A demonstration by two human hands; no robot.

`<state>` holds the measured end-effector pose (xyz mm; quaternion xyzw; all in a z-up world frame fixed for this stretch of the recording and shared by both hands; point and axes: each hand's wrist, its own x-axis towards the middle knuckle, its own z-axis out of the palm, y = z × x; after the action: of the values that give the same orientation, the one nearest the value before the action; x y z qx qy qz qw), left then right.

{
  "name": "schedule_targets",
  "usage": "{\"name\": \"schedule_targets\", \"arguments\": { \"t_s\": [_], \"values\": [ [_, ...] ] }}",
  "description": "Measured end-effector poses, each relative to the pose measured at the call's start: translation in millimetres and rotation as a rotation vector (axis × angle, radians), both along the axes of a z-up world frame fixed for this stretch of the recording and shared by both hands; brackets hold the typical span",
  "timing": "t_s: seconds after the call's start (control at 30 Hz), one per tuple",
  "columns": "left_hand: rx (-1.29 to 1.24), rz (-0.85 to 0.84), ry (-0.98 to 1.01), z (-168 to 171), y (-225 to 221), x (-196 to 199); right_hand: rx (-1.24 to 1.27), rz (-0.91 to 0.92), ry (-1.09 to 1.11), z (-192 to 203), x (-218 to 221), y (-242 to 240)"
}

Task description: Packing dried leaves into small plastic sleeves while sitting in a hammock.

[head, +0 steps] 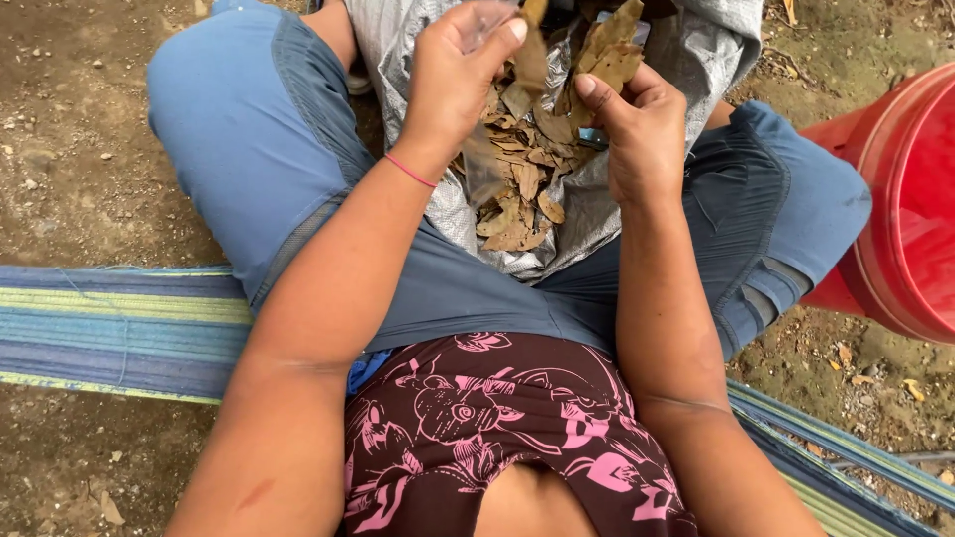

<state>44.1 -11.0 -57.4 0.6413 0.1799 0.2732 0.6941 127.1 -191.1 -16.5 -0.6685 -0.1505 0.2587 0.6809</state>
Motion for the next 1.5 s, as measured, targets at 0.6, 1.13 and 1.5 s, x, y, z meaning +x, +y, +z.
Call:
{"name": "schedule_targets", "arguments": {
  "t_s": [0.6,1.13,1.5],
  "values": [
    [-0.318,-0.193,0.027,26,-9,-12,0.124,0.019,0.048,4,5,-5],
    [-0.406,-0.078,0.077,32,-21,-15,0.166,0.054,0.237,12,-27,20],
    [0.018,-0.158,-0.126,43,-15,-19,0.140,0.007,0.025,6,-10,5]
  ]
}}
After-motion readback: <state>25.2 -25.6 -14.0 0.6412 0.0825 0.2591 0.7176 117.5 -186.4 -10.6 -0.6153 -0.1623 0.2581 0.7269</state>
